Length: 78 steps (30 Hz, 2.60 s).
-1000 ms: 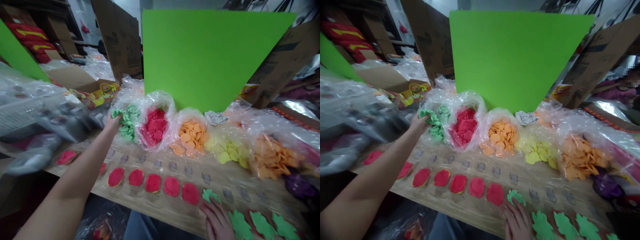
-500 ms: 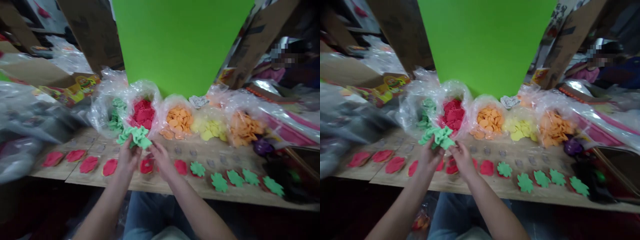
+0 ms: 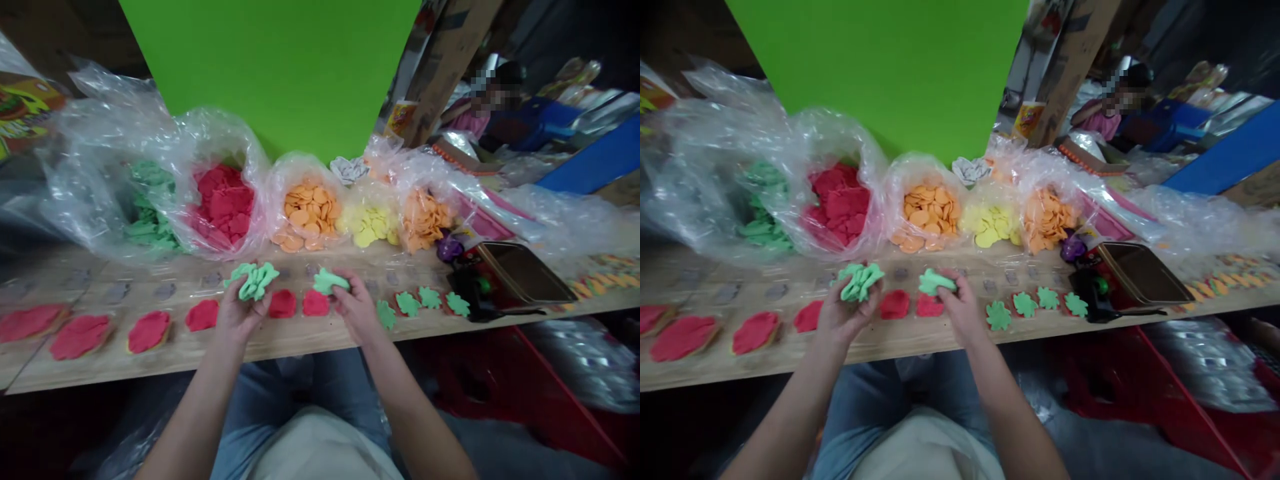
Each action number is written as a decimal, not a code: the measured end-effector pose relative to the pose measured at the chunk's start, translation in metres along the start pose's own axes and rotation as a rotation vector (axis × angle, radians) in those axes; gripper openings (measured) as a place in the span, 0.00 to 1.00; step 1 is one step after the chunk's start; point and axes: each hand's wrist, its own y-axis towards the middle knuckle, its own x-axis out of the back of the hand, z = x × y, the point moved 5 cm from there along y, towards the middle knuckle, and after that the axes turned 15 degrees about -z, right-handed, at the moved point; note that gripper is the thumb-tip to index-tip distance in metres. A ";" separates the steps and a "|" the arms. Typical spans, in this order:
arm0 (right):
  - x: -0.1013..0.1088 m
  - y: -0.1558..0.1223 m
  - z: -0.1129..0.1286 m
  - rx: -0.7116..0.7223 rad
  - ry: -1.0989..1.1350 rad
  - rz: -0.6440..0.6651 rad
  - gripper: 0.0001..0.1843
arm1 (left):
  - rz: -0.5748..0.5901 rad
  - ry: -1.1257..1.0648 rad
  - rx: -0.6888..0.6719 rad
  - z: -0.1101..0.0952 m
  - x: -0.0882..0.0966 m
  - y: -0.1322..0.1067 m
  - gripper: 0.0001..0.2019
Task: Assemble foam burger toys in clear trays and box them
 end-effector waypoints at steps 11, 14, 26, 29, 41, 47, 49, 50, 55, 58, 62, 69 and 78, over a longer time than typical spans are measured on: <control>-0.008 0.018 -0.031 0.404 -0.698 0.357 0.22 | -0.049 0.462 0.189 0.046 0.051 -0.035 0.09; -0.019 0.024 -0.040 0.587 -0.993 0.414 0.25 | -0.019 0.675 0.213 0.052 0.046 -0.042 0.10; 0.019 -0.013 -0.044 0.705 -1.437 0.093 0.25 | 0.166 1.156 0.013 0.078 0.005 -0.030 0.22; 0.017 -0.016 -0.050 0.691 -1.471 0.118 0.26 | 0.131 1.113 0.002 0.077 0.008 -0.031 0.24; 0.006 0.003 -0.040 0.806 -1.464 0.121 0.25 | -0.072 0.609 0.140 0.054 0.029 -0.034 0.11; -0.003 -0.002 -0.041 0.885 -1.471 0.111 0.22 | -0.155 0.451 0.131 0.047 0.037 -0.032 0.08; -0.003 -0.006 -0.038 0.925 -1.460 0.125 0.21 | -0.187 0.422 0.124 0.045 0.038 -0.031 0.06; -0.002 -0.008 -0.038 0.941 -1.453 0.122 0.21 | -0.197 0.414 0.116 0.044 0.038 -0.030 0.06; 0.001 -0.013 -0.048 1.034 -1.381 0.078 0.15 | -0.110 0.489 0.115 0.051 0.034 -0.036 0.08; 0.005 -0.014 -0.052 1.074 -1.323 0.063 0.13 | -0.020 0.578 0.226 0.070 0.038 -0.047 0.11; 0.016 -0.016 -0.053 1.035 -1.311 -0.022 0.16 | 0.012 0.636 0.367 0.097 0.047 -0.058 0.12; 0.020 -0.019 -0.058 0.990 -1.355 0.029 0.16 | 0.032 0.662 0.294 0.104 0.036 -0.052 0.16; 0.004 -0.010 -0.050 0.966 -1.334 0.095 0.17 | 0.036 0.597 0.255 0.107 0.037 -0.047 0.15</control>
